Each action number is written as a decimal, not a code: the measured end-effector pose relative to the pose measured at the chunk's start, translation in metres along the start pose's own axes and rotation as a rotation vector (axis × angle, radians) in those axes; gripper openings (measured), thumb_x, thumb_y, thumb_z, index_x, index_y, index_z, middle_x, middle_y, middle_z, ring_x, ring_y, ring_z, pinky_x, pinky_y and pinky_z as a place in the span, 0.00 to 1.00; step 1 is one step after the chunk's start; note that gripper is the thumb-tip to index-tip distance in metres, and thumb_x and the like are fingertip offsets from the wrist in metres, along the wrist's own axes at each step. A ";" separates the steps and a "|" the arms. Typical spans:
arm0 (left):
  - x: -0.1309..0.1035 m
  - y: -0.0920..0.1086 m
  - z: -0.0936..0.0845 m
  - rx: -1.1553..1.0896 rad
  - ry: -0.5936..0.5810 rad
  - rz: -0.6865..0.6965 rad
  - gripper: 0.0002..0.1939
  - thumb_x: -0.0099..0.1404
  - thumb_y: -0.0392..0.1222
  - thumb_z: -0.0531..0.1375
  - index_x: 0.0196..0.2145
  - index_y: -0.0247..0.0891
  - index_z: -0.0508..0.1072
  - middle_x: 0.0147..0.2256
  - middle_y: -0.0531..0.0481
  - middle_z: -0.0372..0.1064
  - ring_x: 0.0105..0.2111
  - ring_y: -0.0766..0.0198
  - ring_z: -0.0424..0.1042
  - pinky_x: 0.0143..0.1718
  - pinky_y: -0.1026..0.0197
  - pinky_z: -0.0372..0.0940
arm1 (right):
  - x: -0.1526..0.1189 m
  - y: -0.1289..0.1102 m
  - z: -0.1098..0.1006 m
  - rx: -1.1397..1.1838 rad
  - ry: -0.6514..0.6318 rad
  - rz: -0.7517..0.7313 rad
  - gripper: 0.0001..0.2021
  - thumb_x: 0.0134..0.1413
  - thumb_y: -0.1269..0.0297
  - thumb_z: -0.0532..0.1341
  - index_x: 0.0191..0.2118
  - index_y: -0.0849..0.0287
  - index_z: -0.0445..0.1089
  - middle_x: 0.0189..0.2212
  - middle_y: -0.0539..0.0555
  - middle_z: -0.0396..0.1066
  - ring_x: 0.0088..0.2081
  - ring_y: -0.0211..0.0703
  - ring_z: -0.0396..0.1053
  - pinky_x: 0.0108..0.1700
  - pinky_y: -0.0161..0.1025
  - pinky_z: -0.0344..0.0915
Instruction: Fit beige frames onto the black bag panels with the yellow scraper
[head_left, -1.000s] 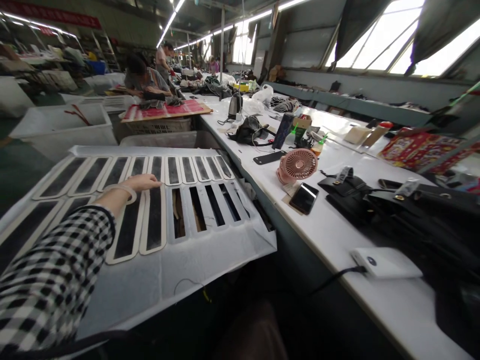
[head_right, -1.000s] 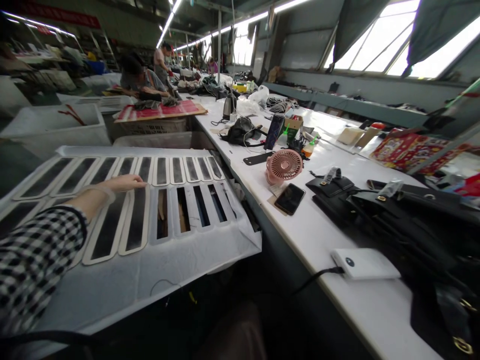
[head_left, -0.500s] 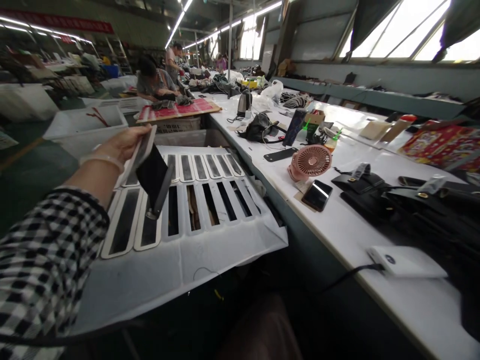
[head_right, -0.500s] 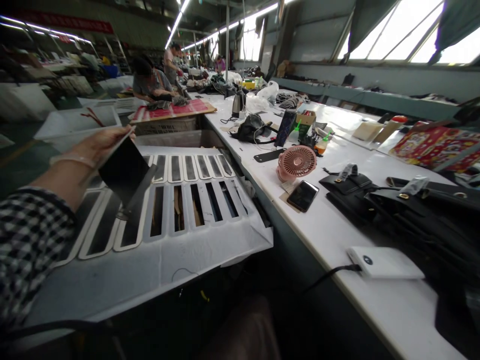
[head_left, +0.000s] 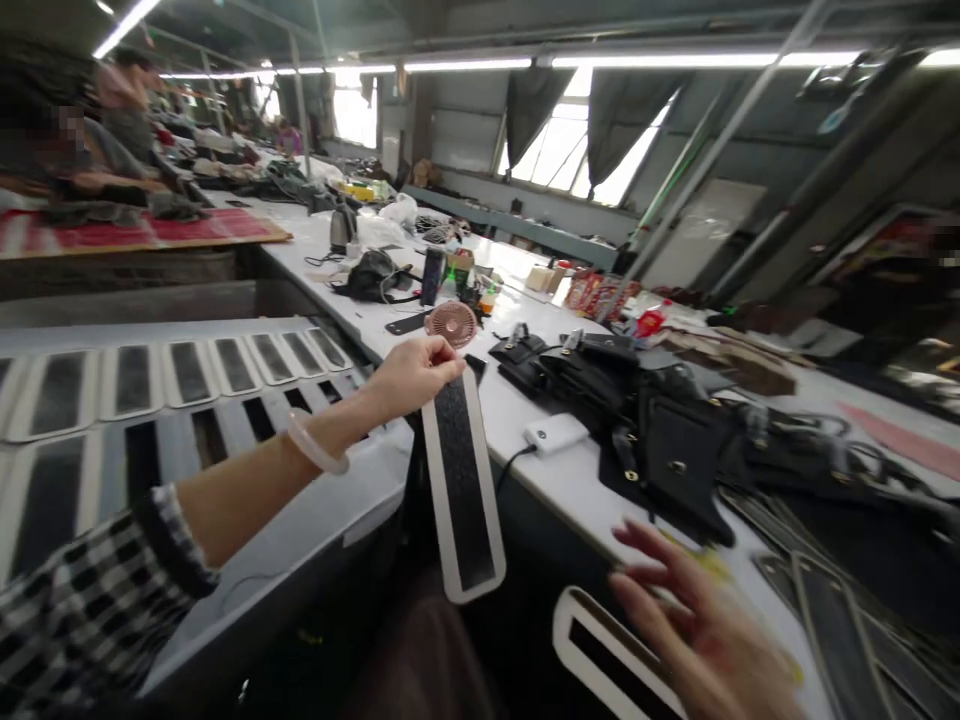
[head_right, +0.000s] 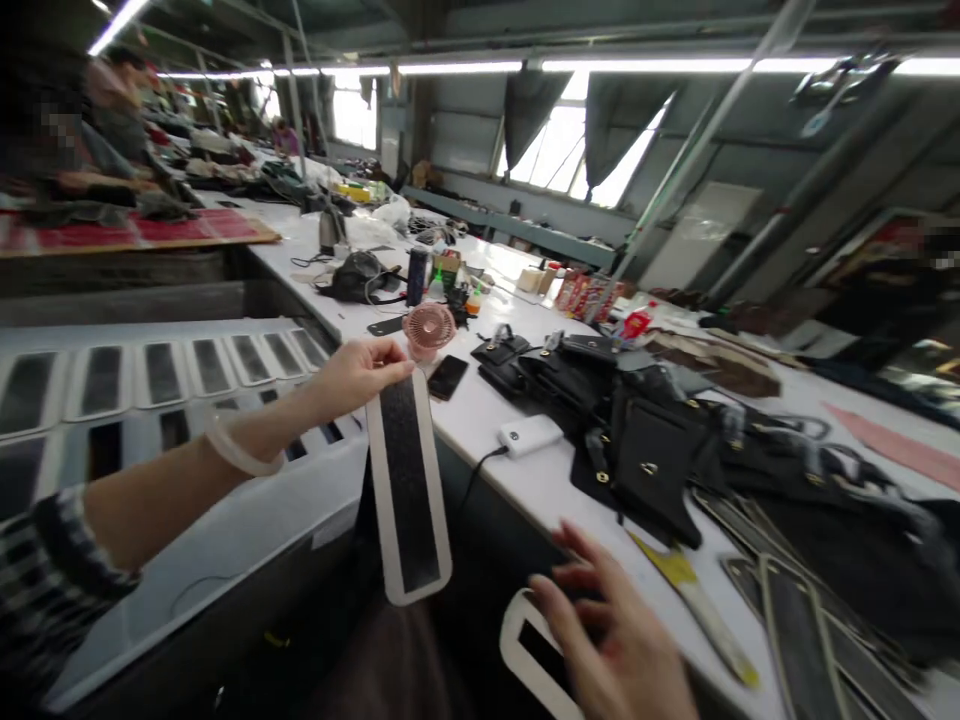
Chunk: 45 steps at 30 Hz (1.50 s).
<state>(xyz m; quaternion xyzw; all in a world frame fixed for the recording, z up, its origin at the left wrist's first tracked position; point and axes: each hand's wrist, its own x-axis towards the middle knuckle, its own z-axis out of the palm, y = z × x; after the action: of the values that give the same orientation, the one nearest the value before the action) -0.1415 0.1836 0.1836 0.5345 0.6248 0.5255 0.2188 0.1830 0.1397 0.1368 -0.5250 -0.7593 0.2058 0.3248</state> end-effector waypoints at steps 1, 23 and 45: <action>-0.003 0.009 0.024 -0.019 -0.008 0.026 0.09 0.54 0.44 0.64 0.23 0.37 0.71 0.21 0.56 0.65 0.24 0.66 0.63 0.26 0.64 0.56 | 0.003 -0.005 0.002 0.012 -0.052 -0.033 0.27 0.54 0.46 0.59 0.56 0.55 0.63 0.43 0.58 0.73 0.36 0.48 0.75 0.30 0.41 0.74; -0.085 0.056 0.158 -0.479 -0.465 -0.139 0.26 0.59 0.63 0.58 0.47 0.42 0.71 0.42 0.47 0.69 0.47 0.53 0.66 0.47 0.53 0.63 | -0.024 0.100 -0.080 -0.021 0.514 -0.161 0.41 0.46 0.59 0.68 0.65 0.56 0.50 0.50 0.60 0.64 0.46 0.53 0.67 0.47 0.55 0.68; -0.192 -0.047 0.233 -0.546 -0.286 -0.733 0.23 0.60 0.66 0.54 0.41 0.45 0.70 0.43 0.50 0.70 0.47 0.51 0.66 0.42 0.54 0.63 | -0.066 0.165 -0.061 -0.163 0.623 -0.352 0.44 0.44 0.68 0.70 0.66 0.52 0.49 0.50 0.63 0.61 0.49 0.60 0.66 0.40 0.55 0.73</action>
<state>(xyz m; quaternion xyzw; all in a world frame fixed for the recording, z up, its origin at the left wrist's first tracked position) 0.0969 0.1156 0.0043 0.2689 0.5750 0.4798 0.6057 0.3516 0.1364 0.0532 -0.4480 -0.7166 -0.0841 0.5280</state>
